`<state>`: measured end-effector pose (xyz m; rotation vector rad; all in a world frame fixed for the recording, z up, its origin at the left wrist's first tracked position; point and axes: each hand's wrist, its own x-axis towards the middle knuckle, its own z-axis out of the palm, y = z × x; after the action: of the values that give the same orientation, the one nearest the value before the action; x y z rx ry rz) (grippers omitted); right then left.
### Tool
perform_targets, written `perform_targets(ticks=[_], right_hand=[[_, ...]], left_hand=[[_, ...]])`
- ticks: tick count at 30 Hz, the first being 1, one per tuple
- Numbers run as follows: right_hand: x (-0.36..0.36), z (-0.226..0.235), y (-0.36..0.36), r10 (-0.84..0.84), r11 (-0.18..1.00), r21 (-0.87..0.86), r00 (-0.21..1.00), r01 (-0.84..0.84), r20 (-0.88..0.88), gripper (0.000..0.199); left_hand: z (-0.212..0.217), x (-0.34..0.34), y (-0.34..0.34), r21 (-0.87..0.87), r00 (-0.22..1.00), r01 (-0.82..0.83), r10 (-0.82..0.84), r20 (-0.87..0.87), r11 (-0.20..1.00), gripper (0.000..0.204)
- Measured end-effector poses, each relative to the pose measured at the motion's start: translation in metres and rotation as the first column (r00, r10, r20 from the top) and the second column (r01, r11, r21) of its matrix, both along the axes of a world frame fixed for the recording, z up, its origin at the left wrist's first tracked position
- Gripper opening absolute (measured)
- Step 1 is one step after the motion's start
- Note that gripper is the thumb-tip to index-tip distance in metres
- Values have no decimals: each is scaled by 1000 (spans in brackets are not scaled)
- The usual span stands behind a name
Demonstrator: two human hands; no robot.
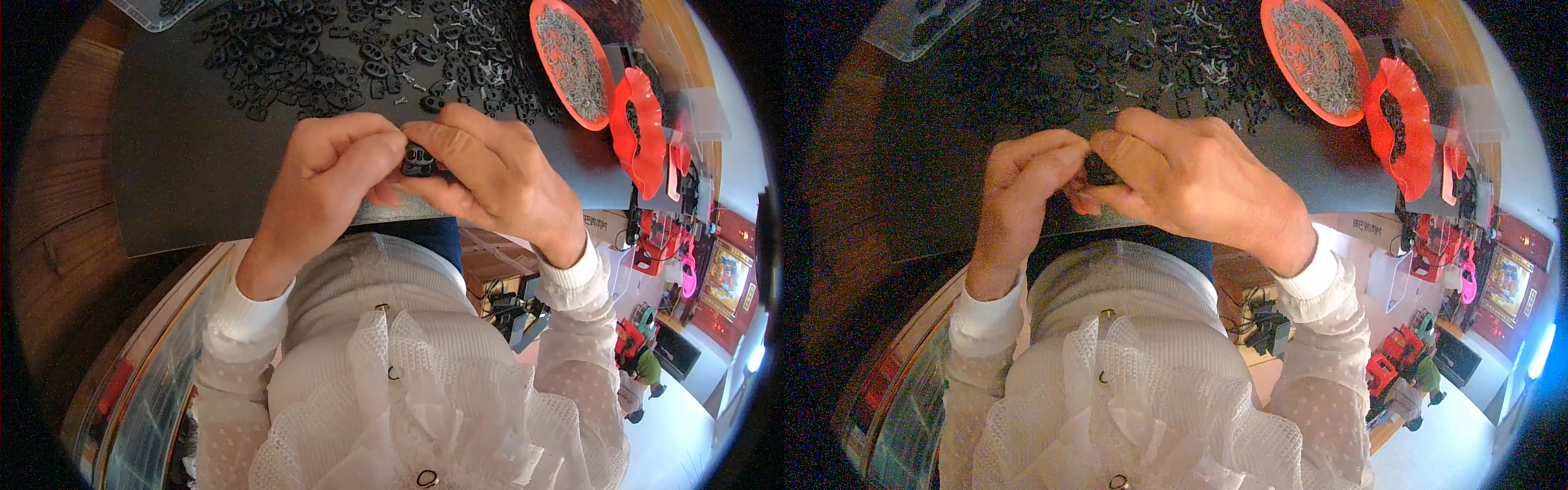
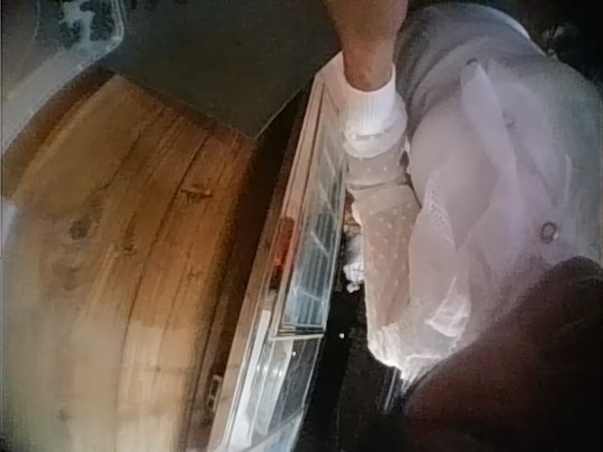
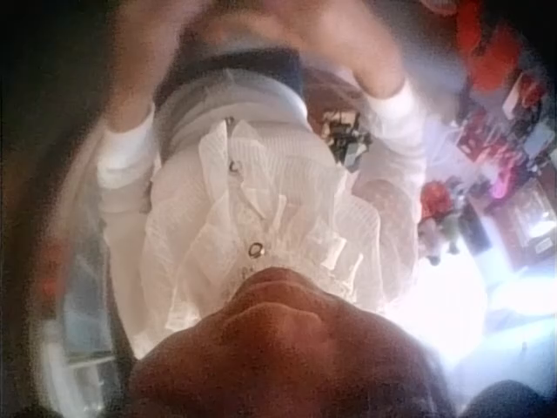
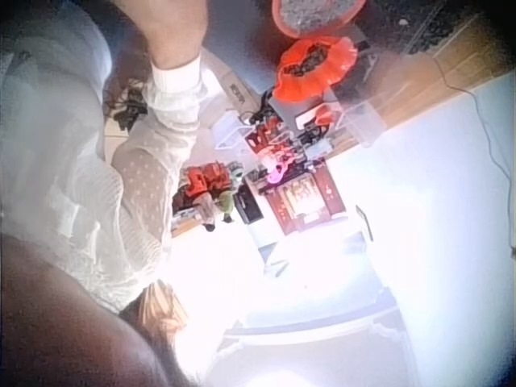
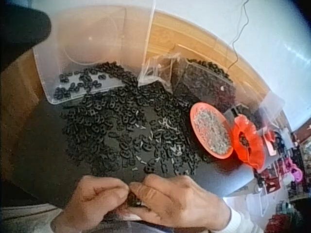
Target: The person assembles small black plastic buckles by hand, inserting metal pins into them.
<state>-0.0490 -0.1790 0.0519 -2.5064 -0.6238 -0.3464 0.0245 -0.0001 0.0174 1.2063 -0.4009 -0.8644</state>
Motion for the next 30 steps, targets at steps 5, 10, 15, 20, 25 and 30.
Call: perform_targets(ticks=[5,10,15,20,25,30], right_hand=[[0,-5,-3,-50,999,-15,997,51,58,29],[-10,-10,1,-172,971,146,977,189,-126,23],[-15,-12,11,-50,622,554,734,553,-677,22],[-9,-8,7,84,637,576,697,512,-712,27],[-6,-5,0,128,725,518,649,454,-750,30],[-4,-7,0,-56,971,199,934,134,-354,25]], left_hand=[[-1,1,-7,52,987,57,-64,148,997,19],[0,-2,-11,33,988,-22,17,152,999,19],[-4,-3,-9,55,982,-45,34,186,997,19],[-6,-2,-6,61,970,2,-17,241,998,19],[-5,-1,-3,69,975,46,-60,213,997,19],[-5,0,-2,63,977,32,-44,207,997,20]])
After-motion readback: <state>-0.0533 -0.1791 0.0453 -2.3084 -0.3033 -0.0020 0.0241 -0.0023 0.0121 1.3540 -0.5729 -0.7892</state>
